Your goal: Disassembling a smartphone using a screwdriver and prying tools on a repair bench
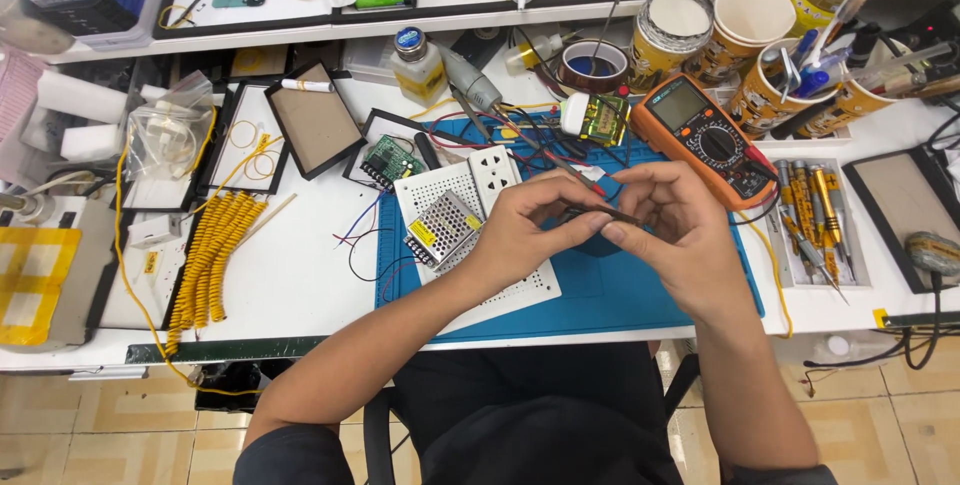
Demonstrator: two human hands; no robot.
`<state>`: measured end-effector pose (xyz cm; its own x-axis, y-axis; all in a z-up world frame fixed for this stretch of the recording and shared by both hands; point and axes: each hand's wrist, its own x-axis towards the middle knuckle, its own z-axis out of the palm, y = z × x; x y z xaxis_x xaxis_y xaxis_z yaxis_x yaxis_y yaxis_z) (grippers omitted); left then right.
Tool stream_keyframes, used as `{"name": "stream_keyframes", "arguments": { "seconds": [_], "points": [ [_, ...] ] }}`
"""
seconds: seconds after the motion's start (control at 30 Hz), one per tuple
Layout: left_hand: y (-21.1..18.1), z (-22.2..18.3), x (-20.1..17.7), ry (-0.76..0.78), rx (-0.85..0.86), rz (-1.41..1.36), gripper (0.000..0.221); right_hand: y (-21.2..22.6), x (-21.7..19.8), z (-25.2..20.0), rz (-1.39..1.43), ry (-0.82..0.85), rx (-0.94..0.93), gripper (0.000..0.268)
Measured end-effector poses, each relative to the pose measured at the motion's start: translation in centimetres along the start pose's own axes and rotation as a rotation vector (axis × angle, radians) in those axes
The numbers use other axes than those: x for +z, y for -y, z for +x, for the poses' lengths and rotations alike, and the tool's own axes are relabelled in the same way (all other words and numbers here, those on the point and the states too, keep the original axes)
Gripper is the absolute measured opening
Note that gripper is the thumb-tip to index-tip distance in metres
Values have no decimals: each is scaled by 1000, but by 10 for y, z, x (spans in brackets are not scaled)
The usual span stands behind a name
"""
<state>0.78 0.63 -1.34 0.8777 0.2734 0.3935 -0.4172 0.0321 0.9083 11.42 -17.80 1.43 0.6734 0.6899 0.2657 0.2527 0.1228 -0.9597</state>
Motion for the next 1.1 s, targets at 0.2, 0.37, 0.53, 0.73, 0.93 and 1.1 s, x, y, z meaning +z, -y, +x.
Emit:
{"name": "stream_keyframes", "arguments": {
  "seconds": [0.2, 0.37, 0.53, 0.73, 0.93, 1.1],
  "points": [
    [17, 2, -5, 2, 42, 27, 11, -7, -4, -6, -3, 26, -61, 51],
    [15, 4, -9, -5, 36, 30, 8, 29, -32, -8, -46, 34, -15, 22],
    [0, -1, -2, -5, 34, 48, 7, 61, -45, 0, -427, 217, 17, 15],
    [-2, -1, -1, -16, 33, 64, 6, 74, -46, 10, -631, 369, -159, 16],
    [-5, -2, 0, -19, 5, 74, 5, 81, -49, 17, -819, 482, -238, 19],
    [-5, -1, 0, -19, 10, 63, 5, 88, -50, 25, -1055, 590, -280, 19]
  ]
}}
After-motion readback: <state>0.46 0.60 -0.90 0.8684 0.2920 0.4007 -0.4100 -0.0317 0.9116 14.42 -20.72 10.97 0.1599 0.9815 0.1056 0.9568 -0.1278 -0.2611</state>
